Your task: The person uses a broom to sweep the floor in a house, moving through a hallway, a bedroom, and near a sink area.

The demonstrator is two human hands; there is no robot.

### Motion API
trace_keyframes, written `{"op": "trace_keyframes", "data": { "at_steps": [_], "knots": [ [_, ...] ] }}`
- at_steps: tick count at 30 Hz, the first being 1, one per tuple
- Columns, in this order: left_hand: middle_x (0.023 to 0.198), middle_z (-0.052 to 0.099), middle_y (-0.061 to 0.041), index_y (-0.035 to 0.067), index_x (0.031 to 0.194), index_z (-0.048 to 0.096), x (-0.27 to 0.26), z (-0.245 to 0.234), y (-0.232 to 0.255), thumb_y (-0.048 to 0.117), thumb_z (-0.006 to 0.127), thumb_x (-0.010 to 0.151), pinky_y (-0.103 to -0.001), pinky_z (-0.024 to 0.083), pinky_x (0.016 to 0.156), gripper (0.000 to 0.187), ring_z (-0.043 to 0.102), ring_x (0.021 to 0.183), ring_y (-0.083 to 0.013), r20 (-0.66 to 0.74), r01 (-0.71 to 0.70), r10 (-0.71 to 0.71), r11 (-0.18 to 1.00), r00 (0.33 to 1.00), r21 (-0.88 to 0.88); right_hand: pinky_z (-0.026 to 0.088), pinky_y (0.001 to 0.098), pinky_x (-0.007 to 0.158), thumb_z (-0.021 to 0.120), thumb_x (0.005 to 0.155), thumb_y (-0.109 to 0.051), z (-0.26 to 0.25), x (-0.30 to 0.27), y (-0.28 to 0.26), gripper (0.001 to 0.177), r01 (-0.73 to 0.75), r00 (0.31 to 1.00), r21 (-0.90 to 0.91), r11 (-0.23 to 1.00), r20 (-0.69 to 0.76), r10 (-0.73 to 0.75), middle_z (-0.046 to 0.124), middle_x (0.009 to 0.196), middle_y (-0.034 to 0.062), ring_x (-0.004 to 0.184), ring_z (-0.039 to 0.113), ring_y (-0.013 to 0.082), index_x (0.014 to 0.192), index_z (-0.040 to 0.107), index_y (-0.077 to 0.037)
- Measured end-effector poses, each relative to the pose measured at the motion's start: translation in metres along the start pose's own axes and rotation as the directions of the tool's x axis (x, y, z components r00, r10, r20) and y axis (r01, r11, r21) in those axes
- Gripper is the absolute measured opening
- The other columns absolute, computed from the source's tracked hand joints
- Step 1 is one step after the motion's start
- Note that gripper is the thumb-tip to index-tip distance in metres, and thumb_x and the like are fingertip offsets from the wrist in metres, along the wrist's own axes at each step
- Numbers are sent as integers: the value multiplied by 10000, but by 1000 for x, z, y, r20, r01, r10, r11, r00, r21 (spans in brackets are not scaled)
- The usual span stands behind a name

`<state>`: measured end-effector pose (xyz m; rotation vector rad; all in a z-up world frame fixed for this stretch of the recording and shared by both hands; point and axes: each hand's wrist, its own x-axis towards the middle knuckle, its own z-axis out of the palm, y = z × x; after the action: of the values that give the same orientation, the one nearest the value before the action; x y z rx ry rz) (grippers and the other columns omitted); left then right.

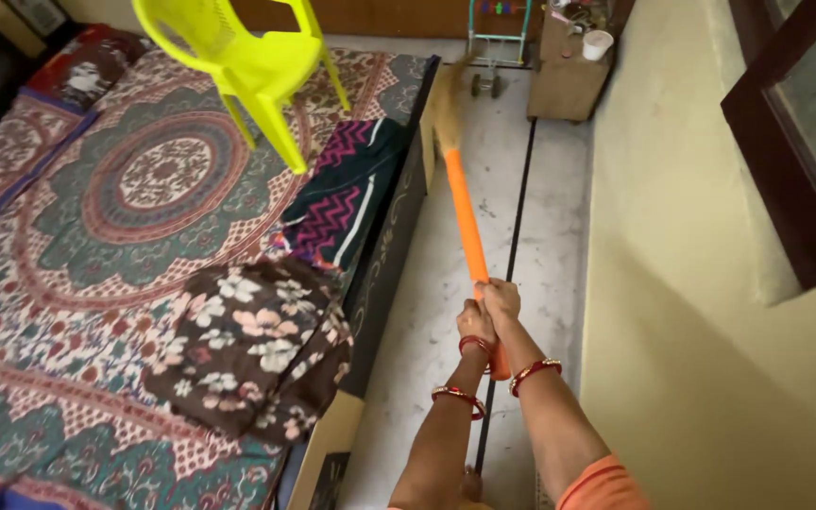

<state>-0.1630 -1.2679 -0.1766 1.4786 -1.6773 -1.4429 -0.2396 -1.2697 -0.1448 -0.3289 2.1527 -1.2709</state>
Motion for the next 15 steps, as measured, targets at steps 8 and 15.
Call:
{"op": "trace_keyframes", "data": {
  "at_steps": [8,15],
  "knots": [
    [1025,708,-293,-12,1076,509,117,36,59,431,417,1037,-501,535,857,455,698,957,-429,-10,17,-19,985,1000,-172,556,348,727,721,770,-221,10,111,-62,244,20,1000,-53,998,-13,-21,774,807,98,740,726,218,946,811,-77],
    [1182,673,-296,25,1245,528,270,56,134,482,408,996,-480,526,967,534,684,1093,-420,93,129,-113,975,989,-181,551,359,753,720,821,-235,38,244,-135,263,9,1000,14,1000,-12,-8,761,859,140,776,717,226,935,783,-7]
  ]
}}
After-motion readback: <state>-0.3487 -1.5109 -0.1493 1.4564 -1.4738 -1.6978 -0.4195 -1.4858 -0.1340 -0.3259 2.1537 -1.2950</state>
